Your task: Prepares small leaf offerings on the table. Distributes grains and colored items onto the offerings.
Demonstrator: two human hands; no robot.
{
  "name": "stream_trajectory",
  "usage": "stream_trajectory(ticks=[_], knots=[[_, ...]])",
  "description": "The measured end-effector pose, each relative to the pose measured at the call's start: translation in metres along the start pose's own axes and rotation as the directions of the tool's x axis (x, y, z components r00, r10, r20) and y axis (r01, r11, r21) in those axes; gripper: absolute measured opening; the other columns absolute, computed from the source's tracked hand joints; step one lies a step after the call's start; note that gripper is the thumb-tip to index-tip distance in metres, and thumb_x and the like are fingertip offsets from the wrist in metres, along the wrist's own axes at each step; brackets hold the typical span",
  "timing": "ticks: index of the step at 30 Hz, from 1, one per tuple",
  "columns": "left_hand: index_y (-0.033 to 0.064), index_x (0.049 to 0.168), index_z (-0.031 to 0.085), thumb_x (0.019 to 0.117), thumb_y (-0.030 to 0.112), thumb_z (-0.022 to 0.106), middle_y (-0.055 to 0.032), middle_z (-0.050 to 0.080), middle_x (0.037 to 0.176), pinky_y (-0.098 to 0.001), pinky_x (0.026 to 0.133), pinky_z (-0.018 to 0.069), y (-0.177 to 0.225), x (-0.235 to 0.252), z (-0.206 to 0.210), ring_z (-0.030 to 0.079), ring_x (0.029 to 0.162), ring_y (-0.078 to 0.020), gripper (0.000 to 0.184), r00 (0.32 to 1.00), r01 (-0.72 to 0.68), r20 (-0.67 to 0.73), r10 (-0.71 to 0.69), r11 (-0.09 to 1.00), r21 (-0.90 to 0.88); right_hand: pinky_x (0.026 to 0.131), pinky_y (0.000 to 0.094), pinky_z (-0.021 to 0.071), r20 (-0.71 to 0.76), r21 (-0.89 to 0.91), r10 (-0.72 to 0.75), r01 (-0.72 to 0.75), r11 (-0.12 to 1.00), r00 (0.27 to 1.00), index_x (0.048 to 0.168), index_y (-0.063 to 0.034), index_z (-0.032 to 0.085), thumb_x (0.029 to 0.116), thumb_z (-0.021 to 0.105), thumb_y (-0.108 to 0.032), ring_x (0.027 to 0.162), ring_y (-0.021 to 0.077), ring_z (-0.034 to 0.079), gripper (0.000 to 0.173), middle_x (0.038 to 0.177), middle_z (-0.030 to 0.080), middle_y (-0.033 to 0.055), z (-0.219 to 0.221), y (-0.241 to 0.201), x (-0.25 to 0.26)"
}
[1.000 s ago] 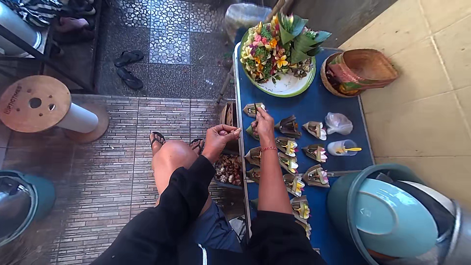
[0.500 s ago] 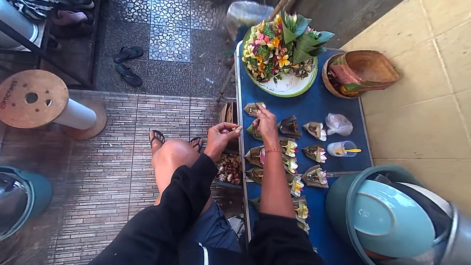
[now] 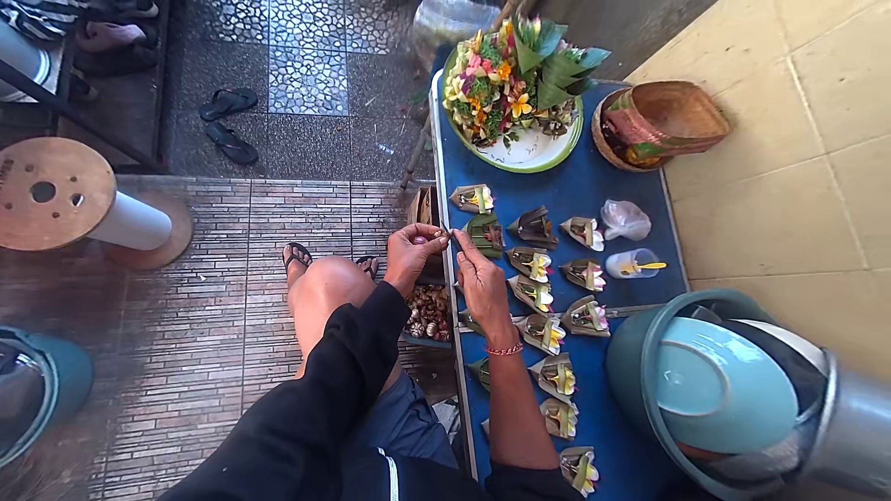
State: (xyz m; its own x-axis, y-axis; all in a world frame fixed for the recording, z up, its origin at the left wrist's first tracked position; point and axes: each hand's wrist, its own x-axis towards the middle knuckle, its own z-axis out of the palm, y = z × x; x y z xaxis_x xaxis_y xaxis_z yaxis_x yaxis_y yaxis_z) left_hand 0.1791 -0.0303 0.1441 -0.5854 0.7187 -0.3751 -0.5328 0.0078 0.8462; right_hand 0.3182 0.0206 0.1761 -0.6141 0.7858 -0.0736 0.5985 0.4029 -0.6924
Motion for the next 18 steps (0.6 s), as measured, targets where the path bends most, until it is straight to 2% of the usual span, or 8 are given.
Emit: stream_trajectory(ticks=[3,5,7,9,11,12,15,18], knots=[[-0.0031,0.094,0.069,0.0831,-0.011,0.075,-0.0083,0.069,0.083,-0.0274,0.076,0.058,-0.001,0.0,0.001,0.066,0.075,-0.0122,0.015,1.0,0.001,0.004,-0.001,1.0,0.022,0.058,0.0526,0.0476,-0.041,-0.074,-0.005,0.002,0.997,0.999,0.153,-0.0248,0.052,0.1119,0.042,-0.021,0.059,0.0315,0.057,0.043,0.078,0.066,0.017,0.003,0.0,-0.003],[-0.0031,0.094,0.069,0.0822,-0.01,0.076,-0.0079,0.068,0.083,-0.026,0.074,0.0568,-0.002,0.001,0.001,0.064,0.073,-0.0108,0.015,1.0,-0.007,0.015,0.006,0.997,0.07,0.065,0.0595,0.0507,-0.087,-0.126,0.001,-0.012,0.992,0.996,0.151,-0.0247,0.056,0.1114,0.043,-0.021,0.071,0.0396,0.067,0.041,0.088,0.072,0.0209,0.006,-0.003,-0.004],[-0.0025,0.094,0.07,0.0819,-0.009,0.078,-0.0073,0.068,0.083,-0.0253,0.073,0.056,-0.003,0.001,0.0,0.063,0.071,-0.0097,0.016,0.999,-0.016,0.037,0.012,0.994,0.109,0.069,0.0625,0.0518,-0.116,-0.141,0.025,-0.041,0.989,0.993,0.149,-0.0235,0.058,0.1116,0.043,-0.021,0.079,0.0436,0.07,0.04,0.098,0.074,0.0221,0.009,-0.003,-0.003],[-0.0028,0.092,0.07,0.0811,-0.01,0.078,-0.0077,0.069,0.082,-0.0255,0.072,0.0577,-0.004,-0.001,-0.001,0.065,0.071,-0.0101,0.015,0.997,-0.024,0.082,0.015,0.994,0.106,0.065,0.0622,0.0519,-0.115,-0.108,0.078,-0.091,0.99,0.99,0.149,-0.0223,0.057,0.1119,0.042,-0.023,0.075,0.0429,0.069,0.039,0.096,0.073,0.0218,0.008,0.004,0.0],[-0.0031,0.092,0.071,0.0818,-0.01,0.077,-0.0079,0.069,0.082,-0.0255,0.073,0.0581,-0.004,-0.001,-0.002,0.065,0.072,-0.0102,0.014,0.993,-0.011,0.122,-0.003,0.993,0.114,0.051,0.0497,0.0452,-0.085,0.065,0.161,-0.156,0.986,0.983,0.149,-0.022,0.055,0.1125,0.038,-0.027,0.056,0.0302,0.052,0.04,0.075,0.059,0.015,0.005,0.023,0.004],[-0.0032,0.093,0.07,0.0822,-0.009,0.077,-0.0079,0.069,0.083,-0.0255,0.074,0.0577,-0.004,-0.001,-0.002,0.065,0.073,-0.0103,0.014,0.991,0.007,0.131,-0.023,0.993,0.122,0.049,0.0429,0.0415,-0.065,0.151,0.208,-0.196,0.969,0.976,0.149,-0.022,0.053,0.1128,0.036,-0.029,0.051,0.0235,0.045,0.041,0.067,0.052,0.0103,0.002,0.03,0.006],[-0.0041,0.096,0.069,0.0844,-0.008,0.076,-0.0091,0.069,0.085,-0.0263,0.076,0.0587,-0.004,-0.001,-0.003,0.067,0.075,-0.0115,0.014,0.987,0.049,0.143,-0.068,0.991,0.128,0.047,0.0317,0.0363,-0.025,0.28,0.319,-0.299,0.912,0.948,0.151,-0.0198,0.051,0.1136,0.032,-0.028,0.047,0.0153,0.038,0.043,0.066,0.048,0.0074,-0.003,0.046,0.021],[-0.0031,0.095,0.069,0.085,-0.005,0.077,-0.0089,0.069,0.085,-0.0262,0.075,0.0574,-0.005,0.0,-0.002,0.065,0.075,-0.0111,0.014,0.987,0.059,0.139,-0.078,0.99,0.131,0.051,0.0296,0.0396,-0.001,0.31,0.391,-0.371,0.875,0.92,0.148,-0.0129,0.056,0.1133,0.036,-0.022,0.052,0.012,0.043,0.041,0.071,0.055,0.0063,0.0,0.057,0.043]])
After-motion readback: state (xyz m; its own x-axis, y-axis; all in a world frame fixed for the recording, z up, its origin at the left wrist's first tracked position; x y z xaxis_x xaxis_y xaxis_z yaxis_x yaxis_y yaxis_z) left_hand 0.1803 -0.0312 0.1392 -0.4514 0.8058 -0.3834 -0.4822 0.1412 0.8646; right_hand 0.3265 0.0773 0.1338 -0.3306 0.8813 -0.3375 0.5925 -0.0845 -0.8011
